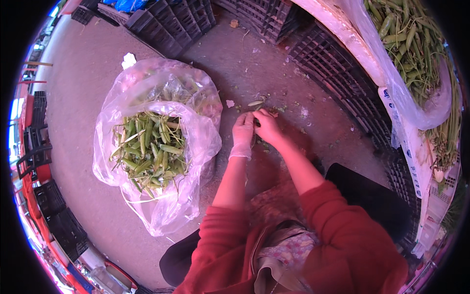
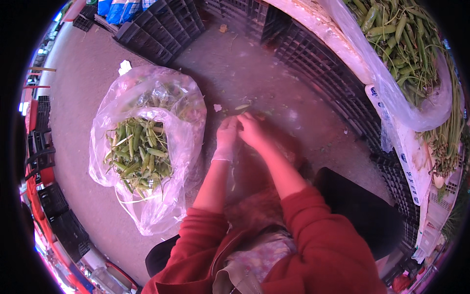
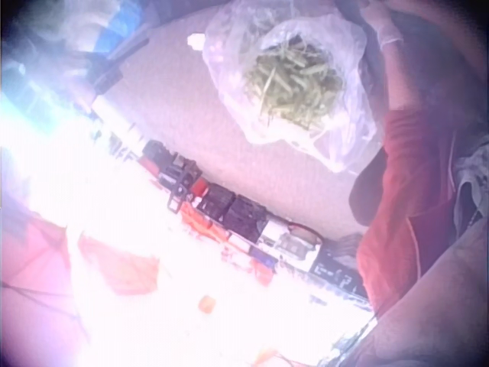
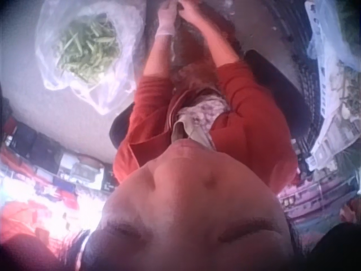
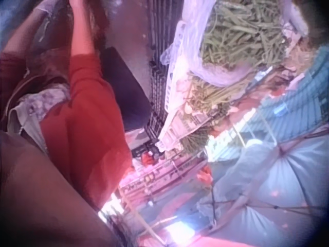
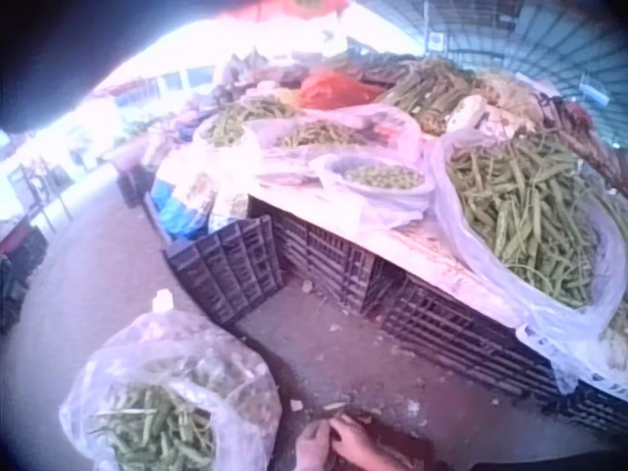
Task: The person sits at a market stall and repeatedly picks green beans, snaps off the ends, and shells them by hand. The shelled beans are placed into a plastic bag, and the discarded pods are gathered and moved aside.
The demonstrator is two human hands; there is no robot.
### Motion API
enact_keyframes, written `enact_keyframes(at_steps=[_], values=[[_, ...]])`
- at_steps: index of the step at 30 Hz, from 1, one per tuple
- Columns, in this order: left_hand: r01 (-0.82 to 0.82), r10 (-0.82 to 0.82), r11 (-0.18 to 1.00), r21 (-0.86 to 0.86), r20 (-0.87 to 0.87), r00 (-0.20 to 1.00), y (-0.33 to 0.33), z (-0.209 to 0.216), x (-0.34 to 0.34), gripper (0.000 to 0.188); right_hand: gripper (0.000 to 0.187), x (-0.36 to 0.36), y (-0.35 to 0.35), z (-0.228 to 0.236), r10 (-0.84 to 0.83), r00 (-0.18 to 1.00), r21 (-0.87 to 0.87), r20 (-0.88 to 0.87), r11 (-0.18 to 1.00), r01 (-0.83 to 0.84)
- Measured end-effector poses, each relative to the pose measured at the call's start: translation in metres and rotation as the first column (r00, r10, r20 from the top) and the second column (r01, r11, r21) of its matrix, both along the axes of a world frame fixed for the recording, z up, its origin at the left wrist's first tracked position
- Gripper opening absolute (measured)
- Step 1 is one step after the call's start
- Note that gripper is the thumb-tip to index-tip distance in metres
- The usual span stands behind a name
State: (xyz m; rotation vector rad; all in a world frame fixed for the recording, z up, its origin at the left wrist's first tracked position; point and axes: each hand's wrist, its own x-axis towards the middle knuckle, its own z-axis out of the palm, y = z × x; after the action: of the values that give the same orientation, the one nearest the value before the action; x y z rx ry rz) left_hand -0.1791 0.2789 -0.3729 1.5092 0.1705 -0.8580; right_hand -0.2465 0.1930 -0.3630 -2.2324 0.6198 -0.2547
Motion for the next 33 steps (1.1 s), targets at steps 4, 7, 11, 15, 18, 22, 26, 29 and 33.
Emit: enact_keyframes(at_steps=[4, 7, 11, 15, 18, 22, 26, 29, 33], values=[[0.063, -0.051, 0.998, -0.009, 0.478, 0.877, -0.003, 0.078, -0.008, 0.021, 0.030, 0.002, 0.012, 0.086, -0.173, 0.974, -0.020, 0.146, 0.984, 0.177], [0.035, 0.018, 0.999, -0.040, 0.864, 0.503, 0.012, 0.162, 0.014, 0.020, 0.027, 0.017, 0.024, 0.168, -0.136, 0.927, -0.005, 0.351, 0.989, 0.147], [-0.313, 0.180, 0.947, -0.067, 0.920, 0.348, 0.087, 0.261, 0.028, 0.019, 0.037, 0.056, 0.080, 0.243, 0.183, 0.652, -0.060, 0.736, 0.977, -0.206], [-0.498, 0.091, 0.821, 0.277, 0.798, 0.595, 0.162, 0.302, 0.082, 0.033, 0.054, 0.101, 0.131, 0.261, 0.529, 0.724, -0.086, 0.442, 0.828, -0.553], [-0.424, -0.235, 0.610, 0.669, 0.664, 0.710, 0.183, 0.296, 0.098, 0.048, 0.043, 0.095, 0.114, 0.231, 0.379, 0.697, 0.002, 0.609, 0.878, -0.479], [-0.418, 0.014, 0.844, 0.335, 0.766, 0.642, 0.160, 0.290, 0.068, 0.042, 0.013, 0.082, 0.008, 0.134, -0.171, 0.799, 0.318, 0.577, 0.948, -0.027], [0.052, -0.239, 0.961, 0.270, 0.727, 0.643, 0.096, 0.275, 0.030, 0.020, 0.030, 0.057, -0.062, 0.021, -0.183, 0.974, 0.008, -0.133, 0.983, 0.185], [0.449, -0.502, 0.860, 0.243, 0.566, 0.654, 0.054, 0.221, 0.013, 0.020, 0.036, 0.034, -0.064, -0.032, -0.049, 0.946, 0.065, -0.321, 0.995, 0.073], [0.588, -0.644, 0.765, 0.264, 0.312, 0.698, 0.028, 0.113, 0.008, 0.024, 0.025, 0.015, -0.068, -0.047, 0.035, 0.975, -0.048, -0.218, 0.998, -0.047]])
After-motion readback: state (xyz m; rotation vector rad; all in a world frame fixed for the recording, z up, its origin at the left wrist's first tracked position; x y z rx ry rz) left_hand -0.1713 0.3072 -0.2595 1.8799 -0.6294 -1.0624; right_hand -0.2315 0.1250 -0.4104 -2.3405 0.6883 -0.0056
